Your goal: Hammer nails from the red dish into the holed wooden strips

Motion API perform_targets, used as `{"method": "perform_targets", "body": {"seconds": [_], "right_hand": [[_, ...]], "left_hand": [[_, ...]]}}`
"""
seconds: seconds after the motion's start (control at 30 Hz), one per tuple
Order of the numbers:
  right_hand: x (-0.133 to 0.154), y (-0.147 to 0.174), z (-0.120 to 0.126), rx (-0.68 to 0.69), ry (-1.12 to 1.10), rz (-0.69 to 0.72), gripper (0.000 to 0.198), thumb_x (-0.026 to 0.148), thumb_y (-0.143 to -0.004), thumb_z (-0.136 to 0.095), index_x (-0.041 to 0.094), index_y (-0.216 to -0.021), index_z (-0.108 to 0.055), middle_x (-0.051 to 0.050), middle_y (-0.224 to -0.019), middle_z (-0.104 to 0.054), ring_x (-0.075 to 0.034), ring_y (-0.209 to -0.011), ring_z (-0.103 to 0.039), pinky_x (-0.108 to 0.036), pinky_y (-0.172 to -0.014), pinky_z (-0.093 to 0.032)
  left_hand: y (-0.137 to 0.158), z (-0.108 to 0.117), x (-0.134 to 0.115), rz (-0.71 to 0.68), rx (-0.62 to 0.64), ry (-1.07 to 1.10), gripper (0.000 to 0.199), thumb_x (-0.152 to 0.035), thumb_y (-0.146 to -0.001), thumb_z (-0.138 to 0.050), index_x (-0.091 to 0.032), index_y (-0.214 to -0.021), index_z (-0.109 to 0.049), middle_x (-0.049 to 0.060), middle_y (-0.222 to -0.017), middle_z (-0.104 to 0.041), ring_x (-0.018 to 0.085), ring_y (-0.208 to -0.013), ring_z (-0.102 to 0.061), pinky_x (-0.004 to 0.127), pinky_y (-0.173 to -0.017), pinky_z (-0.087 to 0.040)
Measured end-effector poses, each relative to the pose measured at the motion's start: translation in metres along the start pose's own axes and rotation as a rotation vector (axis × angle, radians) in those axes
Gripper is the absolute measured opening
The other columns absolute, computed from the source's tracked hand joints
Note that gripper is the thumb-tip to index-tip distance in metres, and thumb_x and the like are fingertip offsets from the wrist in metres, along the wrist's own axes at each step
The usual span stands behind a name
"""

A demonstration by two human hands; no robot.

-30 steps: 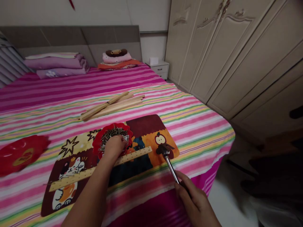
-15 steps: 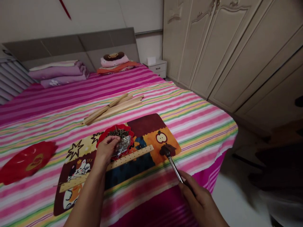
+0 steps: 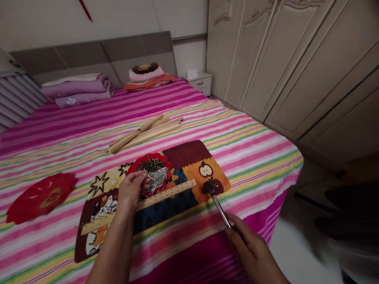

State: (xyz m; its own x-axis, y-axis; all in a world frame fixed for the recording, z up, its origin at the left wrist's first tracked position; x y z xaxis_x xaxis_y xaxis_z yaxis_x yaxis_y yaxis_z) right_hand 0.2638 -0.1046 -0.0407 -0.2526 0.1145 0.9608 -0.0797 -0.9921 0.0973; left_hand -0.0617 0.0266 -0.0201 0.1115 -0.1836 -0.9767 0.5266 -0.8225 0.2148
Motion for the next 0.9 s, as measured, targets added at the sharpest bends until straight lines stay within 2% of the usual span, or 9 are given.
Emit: {"method": "perform_targets", "body": {"seconds": [0.1, 0.23, 0.33, 0.6, 0.8, 0.9], "right_hand": [[-0.001, -0.001, 0.0, 0.001, 0.033, -0.003, 0.042, 0.044, -0.084, -0.052, 0.019, -0.116, -0.063, -0.003, -0.084, -0.075, -0.018, -0.075, -0.069, -0.019, -0.064, -0.053], [-0.002, -0.002, -0.001, 0.001, 0.022, 0.005, 0.042, 0.044, -0.083, -0.053, 0.019, -0.115, -0.063, -0.005, -0.09, -0.075, -0.02, -0.088, -0.069, -0.023, -0.079, -0.052], [-0.005, -0.002, -0.003, 0.021, 0.005, -0.015, 0.041, 0.043, -0.084, -0.053, 0.02, -0.117, -0.062, -0.005, -0.094, -0.075, -0.019, -0.091, -0.068, -0.021, -0.079, -0.051], [-0.007, -0.002, -0.001, 0.041, 0.051, -0.009, 0.043, 0.043, -0.085, -0.049, 0.018, -0.118, -0.061, -0.004, -0.086, -0.074, -0.019, -0.079, -0.069, -0.021, -0.074, -0.053], [-0.012, -0.001, -0.003, 0.128, 0.147, -0.032, 0.046, 0.041, -0.089, -0.042, 0.013, -0.124, -0.054, -0.004, -0.076, -0.071, -0.017, -0.064, -0.064, -0.023, -0.058, -0.052], [-0.013, 0.001, -0.005, 0.14, 0.141, -0.047, 0.046, 0.041, -0.09, -0.041, 0.014, -0.124, -0.052, -0.004, -0.076, -0.07, -0.017, -0.061, -0.063, -0.024, -0.056, -0.05]], "left_hand": [[0.001, 0.001, 0.0, 0.005, -0.011, 0.013, 0.022, -0.013, -0.057, -0.066, -0.011, -0.078, -0.059, 0.0, -0.061, -0.063, 0.008, -0.051, -0.06, 0.015, -0.041, -0.048], [0.002, 0.003, 0.001, 0.017, -0.022, 0.033, 0.023, -0.011, -0.057, -0.067, -0.011, -0.079, -0.059, 0.001, -0.062, -0.065, 0.01, -0.052, -0.061, 0.016, -0.042, -0.049], [0.005, 0.003, -0.001, 0.001, -0.016, 0.045, 0.027, -0.012, -0.054, -0.069, -0.011, -0.079, -0.059, 0.001, -0.062, -0.065, 0.011, -0.053, -0.062, 0.017, -0.043, -0.049], [0.034, -0.006, -0.006, -0.076, 0.07, 0.01, 0.036, -0.026, -0.051, -0.076, -0.014, -0.08, -0.061, 0.0, -0.066, -0.067, 0.012, -0.061, -0.064, 0.02, -0.053, -0.052], [0.07, -0.011, 0.027, -0.121, 0.135, -0.145, 0.031, -0.036, -0.057, -0.073, -0.017, -0.08, -0.062, 0.0, -0.069, -0.069, 0.014, -0.067, -0.065, 0.026, -0.067, -0.052], [0.078, -0.004, 0.046, -0.144, 0.126, -0.338, 0.025, -0.038, -0.059, -0.068, -0.02, -0.076, -0.063, 0.001, -0.071, -0.069, 0.016, -0.07, -0.065, 0.027, -0.068, -0.051]]}}
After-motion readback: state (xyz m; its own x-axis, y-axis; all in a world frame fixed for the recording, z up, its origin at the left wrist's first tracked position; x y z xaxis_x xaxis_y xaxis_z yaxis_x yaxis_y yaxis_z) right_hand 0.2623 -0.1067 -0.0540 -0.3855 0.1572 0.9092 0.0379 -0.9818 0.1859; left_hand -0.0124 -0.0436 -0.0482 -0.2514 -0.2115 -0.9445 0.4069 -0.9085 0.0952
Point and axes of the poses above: each hand's wrist, its own y-axis away from the middle knuckle, its own z-axis out of the back of the hand, x = y × z, the point moved 6 cm from there along -y, towards the middle knuckle
